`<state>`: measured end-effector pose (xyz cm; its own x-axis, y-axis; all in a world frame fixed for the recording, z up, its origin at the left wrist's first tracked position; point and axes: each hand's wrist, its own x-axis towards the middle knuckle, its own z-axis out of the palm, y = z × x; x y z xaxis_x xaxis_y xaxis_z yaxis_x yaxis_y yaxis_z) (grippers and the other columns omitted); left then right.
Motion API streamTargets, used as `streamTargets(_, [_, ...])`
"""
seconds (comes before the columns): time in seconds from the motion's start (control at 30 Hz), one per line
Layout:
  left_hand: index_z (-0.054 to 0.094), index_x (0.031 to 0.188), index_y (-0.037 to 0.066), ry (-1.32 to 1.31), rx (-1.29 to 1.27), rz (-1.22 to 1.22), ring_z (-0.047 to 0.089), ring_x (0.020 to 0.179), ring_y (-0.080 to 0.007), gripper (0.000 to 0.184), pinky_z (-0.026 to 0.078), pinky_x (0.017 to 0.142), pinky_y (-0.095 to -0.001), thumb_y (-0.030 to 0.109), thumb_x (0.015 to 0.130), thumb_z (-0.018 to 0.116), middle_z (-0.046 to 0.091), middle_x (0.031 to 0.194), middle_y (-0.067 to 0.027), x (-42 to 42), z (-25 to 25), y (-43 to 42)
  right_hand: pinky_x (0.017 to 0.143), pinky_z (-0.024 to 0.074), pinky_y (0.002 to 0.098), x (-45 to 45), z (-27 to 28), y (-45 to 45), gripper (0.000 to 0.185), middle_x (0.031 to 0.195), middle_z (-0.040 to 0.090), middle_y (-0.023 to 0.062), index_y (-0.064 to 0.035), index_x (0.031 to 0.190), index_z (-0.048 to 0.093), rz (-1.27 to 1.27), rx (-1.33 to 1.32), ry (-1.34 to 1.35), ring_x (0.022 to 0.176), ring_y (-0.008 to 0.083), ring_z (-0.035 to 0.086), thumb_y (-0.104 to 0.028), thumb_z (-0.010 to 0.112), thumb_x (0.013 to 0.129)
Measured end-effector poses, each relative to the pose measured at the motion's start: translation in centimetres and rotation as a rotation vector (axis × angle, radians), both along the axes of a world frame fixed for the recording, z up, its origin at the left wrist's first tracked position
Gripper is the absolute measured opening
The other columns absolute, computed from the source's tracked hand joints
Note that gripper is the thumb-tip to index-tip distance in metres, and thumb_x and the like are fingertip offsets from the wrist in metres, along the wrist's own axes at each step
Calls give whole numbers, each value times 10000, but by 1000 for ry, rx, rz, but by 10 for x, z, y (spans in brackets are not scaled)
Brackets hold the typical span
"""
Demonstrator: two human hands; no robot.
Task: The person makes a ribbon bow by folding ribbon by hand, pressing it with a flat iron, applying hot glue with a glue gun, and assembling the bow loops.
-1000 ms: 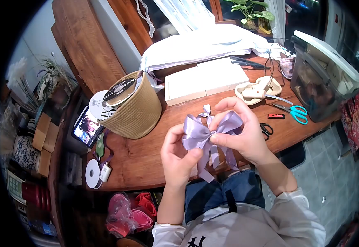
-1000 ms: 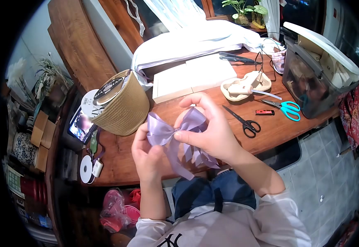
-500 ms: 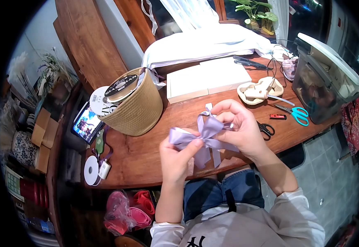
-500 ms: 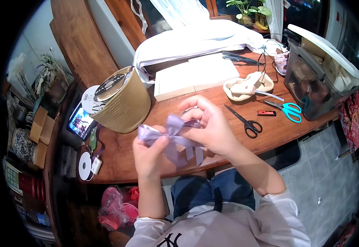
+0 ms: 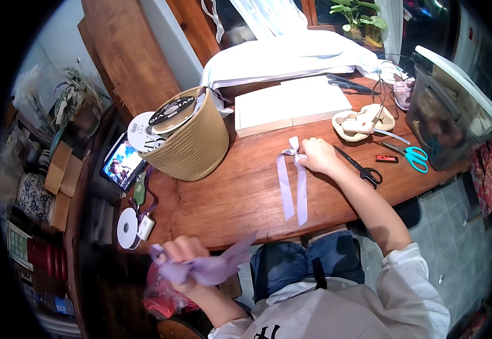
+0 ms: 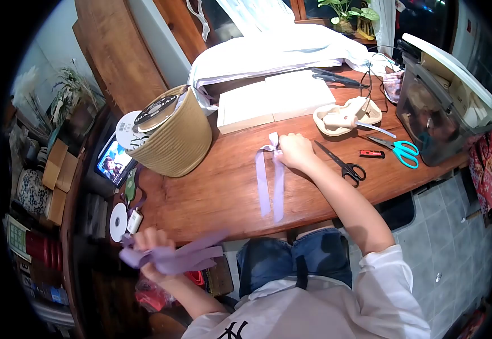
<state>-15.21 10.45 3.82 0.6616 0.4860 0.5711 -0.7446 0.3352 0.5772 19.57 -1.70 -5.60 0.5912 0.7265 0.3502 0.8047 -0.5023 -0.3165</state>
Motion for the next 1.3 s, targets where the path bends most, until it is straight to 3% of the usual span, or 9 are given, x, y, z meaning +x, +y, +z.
streamTargets(0.23, [573,839,40,-336,-37,-56,460,632,-146,155,411,604,-278,187,838,621,530,802,-52,-137,66,78,662,461,457,0,13,3,92,748,600,179,-24,720,547,120,38,256,739,367,585,-110,573,736])
streamTargets(0.33, [629,779,51,-572,-194,-112,457,666,-88,72,371,641,-162,-21,770,626,468,734,16,-160,77,75,645,451,456,-5,24,5,77,737,596,177,-19,711,533,157,132,157,739,363,582,-87,547,747])
streamTargets(0.4, [616,752,53,-441,-263,-220,454,660,-83,68,375,649,-159,-11,775,617,447,715,19,-162,82,68,613,448,415,-10,35,11,88,686,587,161,-20,703,532,198,217,123,695,340,584,-88,565,748])
streamTargets(0.53, [456,734,82,-149,61,600,359,624,-82,156,313,496,-226,184,832,523,414,686,1,-184,66,95,590,439,400,-37,88,17,87,662,574,146,-19,743,548,434,229,305,669,317,579,-101,575,749])
streamTargets(0.6, [448,710,82,-59,-21,515,360,591,-91,197,301,468,-210,220,807,551,425,685,-2,-147,48,95,605,440,402,-60,121,15,86,675,573,147,-20,757,558,608,206,375,685,315,576,-104,574,745])
streamTargets(0.73, [550,588,46,287,-226,565,519,980,-246,324,424,757,-322,306,738,673,561,1010,-195,-48,17,55,655,443,369,-99,170,9,75,720,577,125,-23,765,573,970,135,240,740,281,566,-95,571,743])
streamTargets(0.83, [655,649,-13,314,458,35,425,1194,-377,248,315,986,-455,200,605,775,434,1225,-338,20,37,29,687,438,354,-117,184,-3,80,761,567,110,-24,744,569,1071,153,16,798,262,544,-104,577,744])
streamTargets(1.0, [679,771,-53,482,544,84,541,1034,-290,267,395,903,-390,22,543,796,583,1041,-207,48,47,-16,695,423,360,-130,192,-35,130,807,511,97,-27,755,559,964,118,-202,767,267,495,-154,586,745])
streamTargets(1.3, [667,777,-29,263,242,368,610,782,-204,263,482,726,-290,84,596,819,622,867,-143,60,7,-49,514,400,211,-129,143,-62,126,692,585,-4,-9,837,623,746,586,873,604,57,530,-112,670,781])
